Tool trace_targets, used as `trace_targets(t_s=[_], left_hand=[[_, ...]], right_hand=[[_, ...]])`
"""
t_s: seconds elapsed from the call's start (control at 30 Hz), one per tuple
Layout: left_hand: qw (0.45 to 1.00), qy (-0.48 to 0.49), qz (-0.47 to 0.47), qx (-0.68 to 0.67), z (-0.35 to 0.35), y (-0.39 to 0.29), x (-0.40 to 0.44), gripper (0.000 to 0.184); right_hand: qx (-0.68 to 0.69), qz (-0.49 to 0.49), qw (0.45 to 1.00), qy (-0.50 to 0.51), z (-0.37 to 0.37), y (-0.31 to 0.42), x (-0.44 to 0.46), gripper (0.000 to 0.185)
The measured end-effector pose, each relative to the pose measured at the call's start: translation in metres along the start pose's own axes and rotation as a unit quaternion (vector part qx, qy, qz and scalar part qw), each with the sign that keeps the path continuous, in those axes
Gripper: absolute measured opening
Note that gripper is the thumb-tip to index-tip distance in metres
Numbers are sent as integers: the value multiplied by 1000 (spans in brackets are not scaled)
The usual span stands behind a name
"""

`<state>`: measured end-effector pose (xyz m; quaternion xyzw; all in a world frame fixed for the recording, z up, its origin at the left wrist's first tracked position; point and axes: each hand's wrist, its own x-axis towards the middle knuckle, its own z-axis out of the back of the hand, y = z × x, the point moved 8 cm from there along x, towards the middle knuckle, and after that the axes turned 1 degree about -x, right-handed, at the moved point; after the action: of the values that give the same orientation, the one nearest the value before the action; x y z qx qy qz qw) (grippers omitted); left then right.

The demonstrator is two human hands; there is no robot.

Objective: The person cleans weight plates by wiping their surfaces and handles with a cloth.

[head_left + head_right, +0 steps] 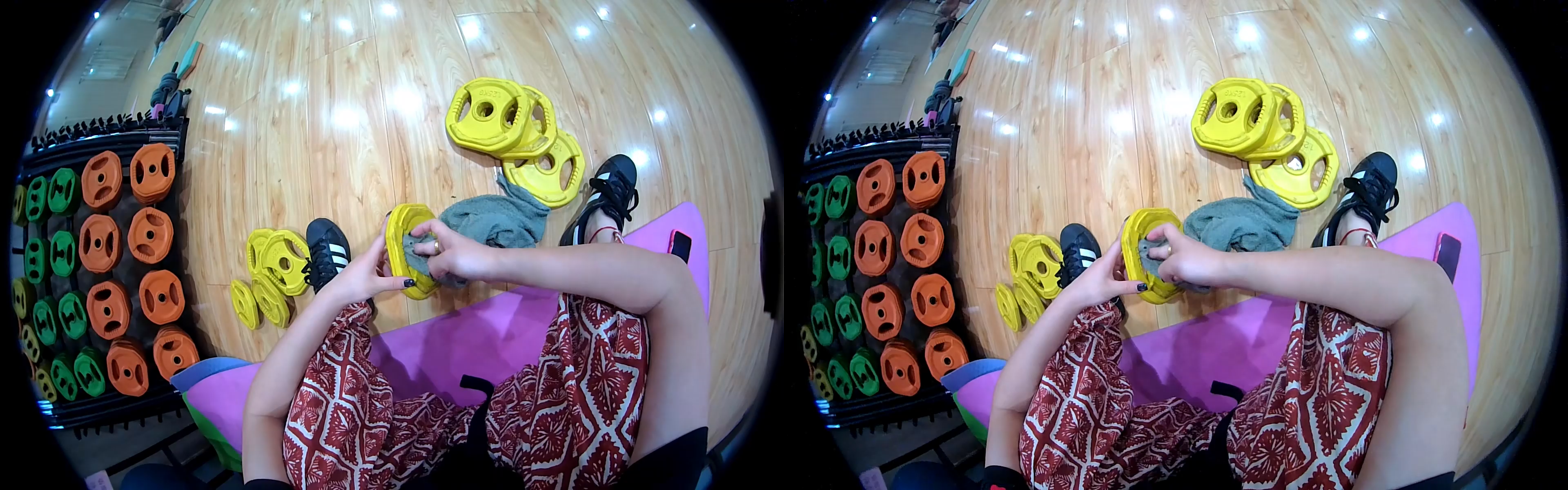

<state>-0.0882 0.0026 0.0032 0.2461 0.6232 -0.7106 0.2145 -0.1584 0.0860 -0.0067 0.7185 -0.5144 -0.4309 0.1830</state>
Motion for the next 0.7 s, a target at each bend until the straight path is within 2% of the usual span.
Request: trace_targets(t_s=[0.03, 0.07, 0.13, 0.17, 0.23, 0.27, 0.33, 0.37, 0.43, 0.47, 0.5, 0.57, 0.63, 0.7], left_hand=[[1000, 1, -2, -24, 0, 1, 0, 94], [999, 2, -3, -48, 0, 3, 0, 92], [999, 6, -6, -49, 1, 4, 1, 92], [999, 10, -11, -50, 1, 4, 1, 91], [999, 8, 3, -41, 3, 5, 0, 91], [999, 7, 17, -31, 4, 7, 0, 91], [999, 6, 11, -41, 3, 7, -1, 91], [999, 5, 5, -50, 3, 6, -1, 92], [998, 9, 3, -65, 1, 0, -1, 92], [997, 13, 1, -80, 0, -2, -2, 92], [997, 13, 1, -80, -1, -2, -1, 92], [998, 15, -19, -60, -1, -4, 1, 97], [998, 15, -21, -64, -2, -4, 1, 97], [997, 14, -22, -67, -1, -4, 0, 97]], right_hand=[[-57, -8, 998, 17, -3, -1, -1, 58], [-56, -8, 998, 17, -2, -7, 0, 58], [-207, 65, 975, 55, -13, -8, 3, 58], [-207, 65, 975, 56, -10, -11, 3, 58], [-321, 77, 942, 60, -14, -2, -1, 58], [-321, 77, 942, 60, -16, -2, 0, 58], [-127, 27, 991, 23, -11, -8, 1, 65], [-127, 27, 991, 23, -10, -7, 2, 65], [-23, 9, 1000, -4, 0, -1, 5, 73], [16, 32, 999, -4, 5, 4, 10, 76], [16, 31, 999, -5, 4, 7, 7, 76], [102, 6, 995, -17, 4, 8, 3, 76], [101, 2, 995, -20, 2, 7, 1, 75], [-41, -16, 999, -1, -1, 3, 0, 68]])
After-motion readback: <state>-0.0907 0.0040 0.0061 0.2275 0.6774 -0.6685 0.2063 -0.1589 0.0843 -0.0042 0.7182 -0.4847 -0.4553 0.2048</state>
